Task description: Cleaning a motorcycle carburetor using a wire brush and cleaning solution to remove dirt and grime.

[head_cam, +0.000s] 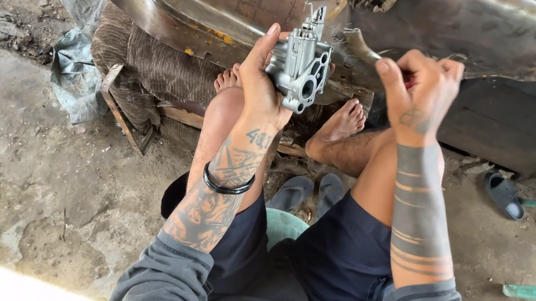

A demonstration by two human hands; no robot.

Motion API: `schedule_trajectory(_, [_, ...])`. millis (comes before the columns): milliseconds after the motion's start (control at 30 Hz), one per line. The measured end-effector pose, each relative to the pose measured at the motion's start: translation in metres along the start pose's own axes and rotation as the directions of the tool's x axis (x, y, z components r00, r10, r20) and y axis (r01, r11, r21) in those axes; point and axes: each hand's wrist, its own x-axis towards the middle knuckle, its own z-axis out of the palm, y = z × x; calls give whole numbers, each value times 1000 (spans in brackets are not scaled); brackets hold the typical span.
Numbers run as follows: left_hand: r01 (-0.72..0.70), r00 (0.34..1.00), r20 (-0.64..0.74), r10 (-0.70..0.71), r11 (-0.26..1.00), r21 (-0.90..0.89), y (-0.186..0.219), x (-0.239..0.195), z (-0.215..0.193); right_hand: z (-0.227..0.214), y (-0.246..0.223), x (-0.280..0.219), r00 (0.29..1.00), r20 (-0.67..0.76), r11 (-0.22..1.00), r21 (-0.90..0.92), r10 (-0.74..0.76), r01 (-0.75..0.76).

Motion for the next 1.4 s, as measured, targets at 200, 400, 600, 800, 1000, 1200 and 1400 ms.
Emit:
schedule_trajectory(200, [30, 999, -20, -30, 999, -13, 3, -12, 17, -1, -11, 0, 988, 72, 990, 58, -133, 129])
schedule_trajectory(400, [79, 996, -41, -83, 992, -95, 4, -11, 18, -2, -9, 4, 1000, -4, 999, -36, 10, -10])
schedule_trajectory(600, [106, 993, -45, -106, 994, -18, 9, -11, 22, 2, -33, 11, 990, 45, 991, 25, -136, 135])
schedule_trajectory(800, [88, 992, -98, -85, 996, 24, 10, 2, 10, 9, -20, 5, 995, -9, 995, 16, -103, 103])
schedule_trajectory(1000, [58, 994, -89, -63, 997, -53, 10, -5, 16, 6, -18, 11, 1000, 9, 1000, 9, 16, -16])
schedule_trajectory(1200, [62, 992, -111, -66, 997, -35, 8, -9, 17, 12, -20, 5, 993, 94, 983, 175, -65, 48])
schedule_trajectory(1400, [61, 994, -95, -59, 998, 17, 7, -2, 7, 3, -14, 6, 1000, 7, 1000, -7, -8, 8])
